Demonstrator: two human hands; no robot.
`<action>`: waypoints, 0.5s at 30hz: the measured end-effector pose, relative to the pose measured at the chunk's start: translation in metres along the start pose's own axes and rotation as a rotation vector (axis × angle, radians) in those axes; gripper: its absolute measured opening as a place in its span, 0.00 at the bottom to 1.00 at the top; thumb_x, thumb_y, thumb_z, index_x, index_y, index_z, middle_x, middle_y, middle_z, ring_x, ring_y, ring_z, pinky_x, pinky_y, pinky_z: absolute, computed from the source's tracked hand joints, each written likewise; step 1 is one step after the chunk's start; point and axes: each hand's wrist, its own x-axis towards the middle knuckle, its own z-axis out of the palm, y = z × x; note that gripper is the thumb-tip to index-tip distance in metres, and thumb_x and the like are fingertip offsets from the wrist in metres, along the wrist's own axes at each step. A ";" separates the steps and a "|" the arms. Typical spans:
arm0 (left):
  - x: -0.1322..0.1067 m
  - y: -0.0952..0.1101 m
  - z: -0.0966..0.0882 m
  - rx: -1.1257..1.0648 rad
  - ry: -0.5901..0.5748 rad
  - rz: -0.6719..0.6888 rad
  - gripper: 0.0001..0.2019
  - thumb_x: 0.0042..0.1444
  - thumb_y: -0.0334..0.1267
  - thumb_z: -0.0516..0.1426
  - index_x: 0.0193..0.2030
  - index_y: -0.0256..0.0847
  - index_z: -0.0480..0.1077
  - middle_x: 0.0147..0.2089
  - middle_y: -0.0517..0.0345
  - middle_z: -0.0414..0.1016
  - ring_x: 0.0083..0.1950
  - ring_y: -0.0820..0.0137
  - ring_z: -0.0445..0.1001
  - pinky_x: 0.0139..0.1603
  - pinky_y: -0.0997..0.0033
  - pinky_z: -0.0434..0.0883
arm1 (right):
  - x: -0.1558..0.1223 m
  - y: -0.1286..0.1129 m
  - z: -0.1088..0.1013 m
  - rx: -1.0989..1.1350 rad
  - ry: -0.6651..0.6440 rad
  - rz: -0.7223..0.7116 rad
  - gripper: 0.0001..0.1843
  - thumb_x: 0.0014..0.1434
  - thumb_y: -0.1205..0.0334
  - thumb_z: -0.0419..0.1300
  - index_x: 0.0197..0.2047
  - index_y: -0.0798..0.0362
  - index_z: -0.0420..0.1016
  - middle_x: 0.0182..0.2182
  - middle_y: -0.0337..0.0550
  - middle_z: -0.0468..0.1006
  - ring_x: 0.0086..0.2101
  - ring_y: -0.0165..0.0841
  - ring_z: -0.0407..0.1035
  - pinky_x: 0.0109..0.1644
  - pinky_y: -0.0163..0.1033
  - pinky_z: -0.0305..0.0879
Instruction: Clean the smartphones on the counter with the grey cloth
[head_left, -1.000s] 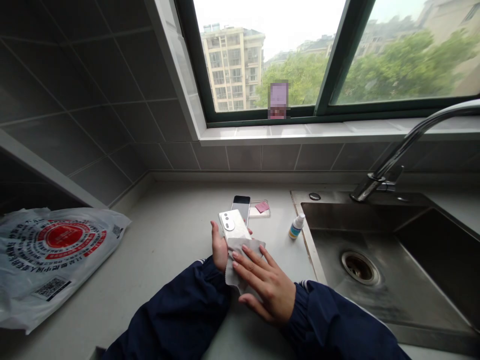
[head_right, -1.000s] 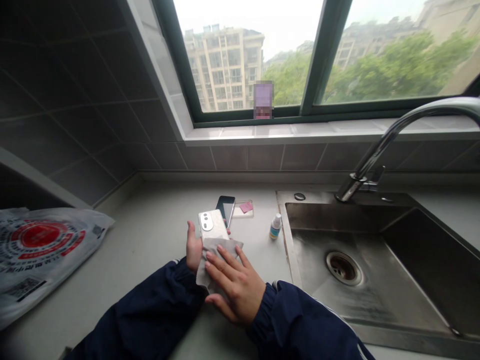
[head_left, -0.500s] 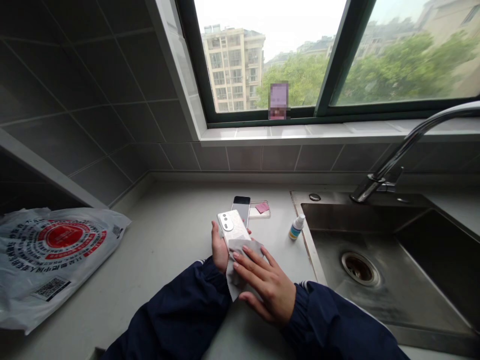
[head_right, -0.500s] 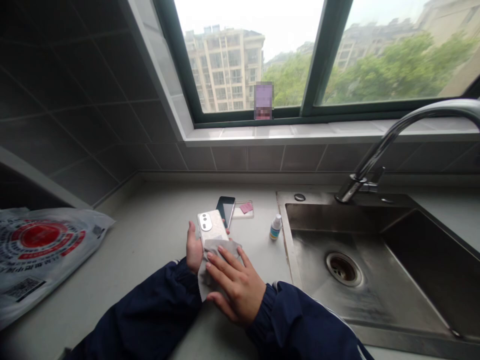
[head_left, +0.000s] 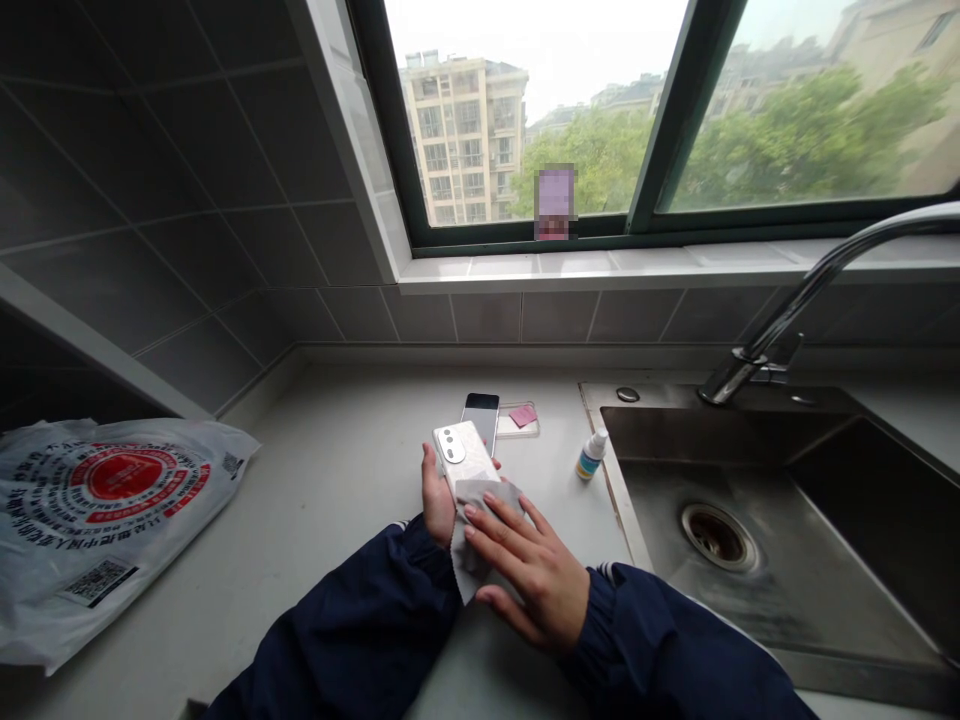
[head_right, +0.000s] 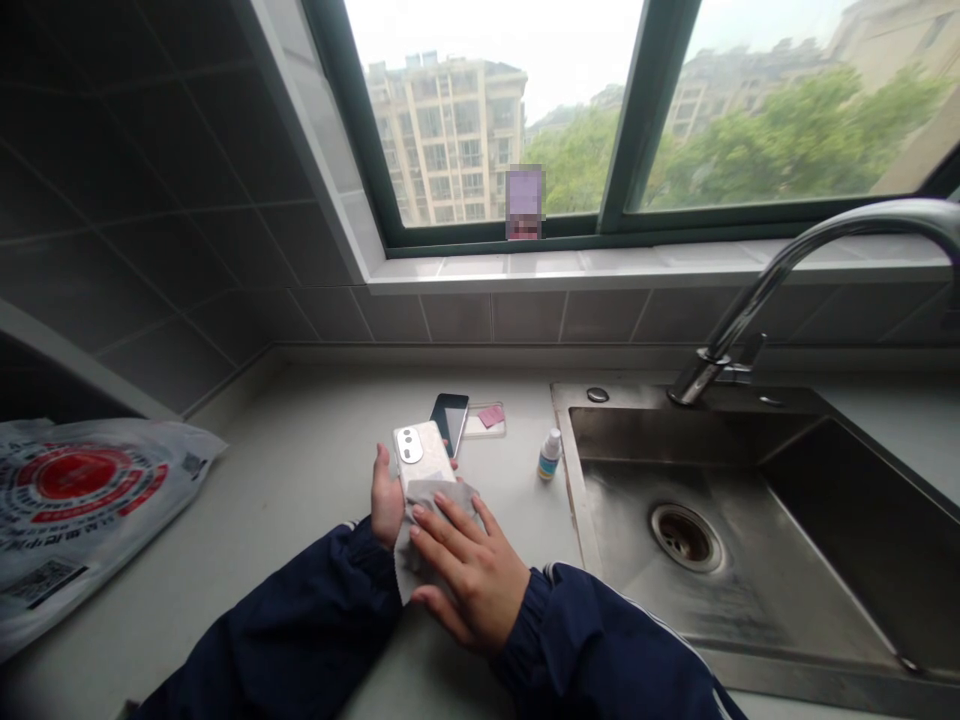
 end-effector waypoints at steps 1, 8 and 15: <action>0.000 0.000 -0.001 -0.001 -0.003 -0.004 0.42 0.55 0.70 0.42 0.59 0.33 0.64 0.32 0.46 0.76 0.29 0.56 0.76 0.36 0.56 0.70 | 0.000 0.000 0.000 0.002 -0.002 0.001 0.31 0.66 0.53 0.53 0.68 0.56 0.56 0.67 0.50 0.58 0.68 0.46 0.43 0.69 0.61 0.45; 0.003 -0.001 -0.004 -0.003 -0.026 -0.013 0.43 0.55 0.70 0.43 0.61 0.34 0.63 0.33 0.46 0.75 0.30 0.56 0.75 0.39 0.54 0.69 | 0.000 0.000 0.000 0.006 -0.011 0.005 0.31 0.66 0.53 0.53 0.69 0.56 0.55 0.67 0.51 0.58 0.68 0.46 0.43 0.69 0.60 0.45; 0.002 -0.001 -0.002 -0.017 -0.006 -0.024 0.42 0.56 0.69 0.41 0.60 0.33 0.64 0.31 0.47 0.75 0.30 0.58 0.75 0.42 0.54 0.70 | 0.000 0.001 -0.001 -0.009 -0.043 0.004 0.31 0.67 0.52 0.52 0.69 0.56 0.55 0.68 0.49 0.55 0.68 0.47 0.41 0.69 0.61 0.46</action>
